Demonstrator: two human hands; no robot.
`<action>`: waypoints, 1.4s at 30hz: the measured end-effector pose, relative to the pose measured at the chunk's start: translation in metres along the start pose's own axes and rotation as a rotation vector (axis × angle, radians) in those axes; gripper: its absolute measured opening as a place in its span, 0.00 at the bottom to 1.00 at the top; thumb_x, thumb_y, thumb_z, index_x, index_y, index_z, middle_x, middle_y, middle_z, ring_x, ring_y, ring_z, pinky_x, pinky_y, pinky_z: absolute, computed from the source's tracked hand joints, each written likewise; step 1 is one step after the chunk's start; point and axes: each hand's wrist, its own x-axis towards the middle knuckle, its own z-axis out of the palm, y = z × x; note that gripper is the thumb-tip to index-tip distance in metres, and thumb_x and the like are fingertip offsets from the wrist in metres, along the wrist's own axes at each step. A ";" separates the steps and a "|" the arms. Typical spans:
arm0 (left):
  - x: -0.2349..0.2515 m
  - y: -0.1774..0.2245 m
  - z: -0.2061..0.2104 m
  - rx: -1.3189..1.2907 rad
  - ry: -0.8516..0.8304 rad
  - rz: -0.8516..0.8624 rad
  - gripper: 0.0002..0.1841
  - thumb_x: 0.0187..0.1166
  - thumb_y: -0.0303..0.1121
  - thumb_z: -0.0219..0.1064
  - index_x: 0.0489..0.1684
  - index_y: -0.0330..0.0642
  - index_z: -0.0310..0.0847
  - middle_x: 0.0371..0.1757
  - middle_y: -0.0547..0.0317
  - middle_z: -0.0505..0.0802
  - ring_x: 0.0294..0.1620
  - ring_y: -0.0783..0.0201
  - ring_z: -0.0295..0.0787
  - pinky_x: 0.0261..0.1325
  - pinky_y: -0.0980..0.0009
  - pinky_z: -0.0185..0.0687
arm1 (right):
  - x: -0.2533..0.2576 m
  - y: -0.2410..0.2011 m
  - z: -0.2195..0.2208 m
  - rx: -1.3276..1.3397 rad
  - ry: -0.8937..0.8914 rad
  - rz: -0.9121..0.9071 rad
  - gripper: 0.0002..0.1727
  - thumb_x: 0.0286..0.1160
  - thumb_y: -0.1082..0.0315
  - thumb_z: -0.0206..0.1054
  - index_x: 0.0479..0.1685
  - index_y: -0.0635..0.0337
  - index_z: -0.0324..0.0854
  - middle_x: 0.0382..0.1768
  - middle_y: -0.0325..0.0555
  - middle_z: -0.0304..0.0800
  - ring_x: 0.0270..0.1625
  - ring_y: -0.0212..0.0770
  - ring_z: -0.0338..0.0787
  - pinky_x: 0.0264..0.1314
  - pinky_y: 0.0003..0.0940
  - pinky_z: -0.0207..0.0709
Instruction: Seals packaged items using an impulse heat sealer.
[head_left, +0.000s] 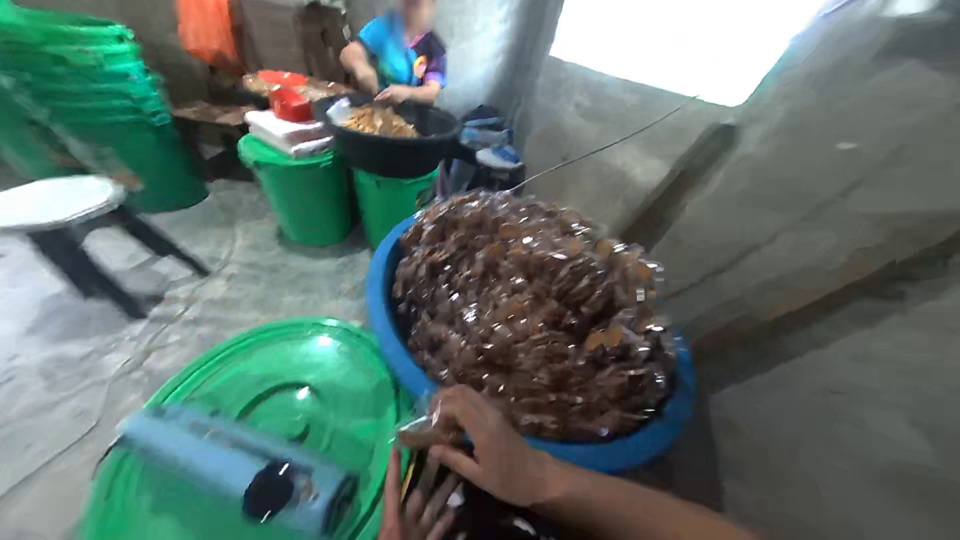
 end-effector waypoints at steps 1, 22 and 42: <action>0.005 -0.006 0.003 -0.079 0.119 0.007 0.49 0.86 0.62 0.50 0.90 0.42 0.18 0.77 0.57 0.78 0.72 0.62 0.83 0.75 0.58 0.80 | -0.007 -0.008 0.026 0.113 -0.031 -0.037 0.16 0.69 0.70 0.74 0.50 0.75 0.84 0.58 0.68 0.88 0.63 0.57 0.90 0.69 0.42 0.83; 0.008 0.032 -0.160 0.485 1.210 0.166 0.30 0.83 0.31 0.64 0.80 0.25 0.60 0.67 0.27 0.80 0.66 0.42 0.81 0.68 0.51 0.79 | 0.137 -0.075 0.154 -0.036 -0.997 0.133 0.34 0.89 0.56 0.60 0.90 0.62 0.61 0.89 0.63 0.59 0.88 0.62 0.64 0.85 0.61 0.61; -0.021 0.040 -0.179 0.087 1.017 0.161 0.31 0.94 0.54 0.28 0.68 0.42 0.69 0.39 0.65 0.88 0.35 0.74 0.86 0.41 0.73 0.86 | 0.080 -0.061 0.195 -0.096 -0.741 0.029 0.34 0.83 0.55 0.62 0.88 0.55 0.67 0.84 0.66 0.69 0.77 0.61 0.81 0.72 0.55 0.78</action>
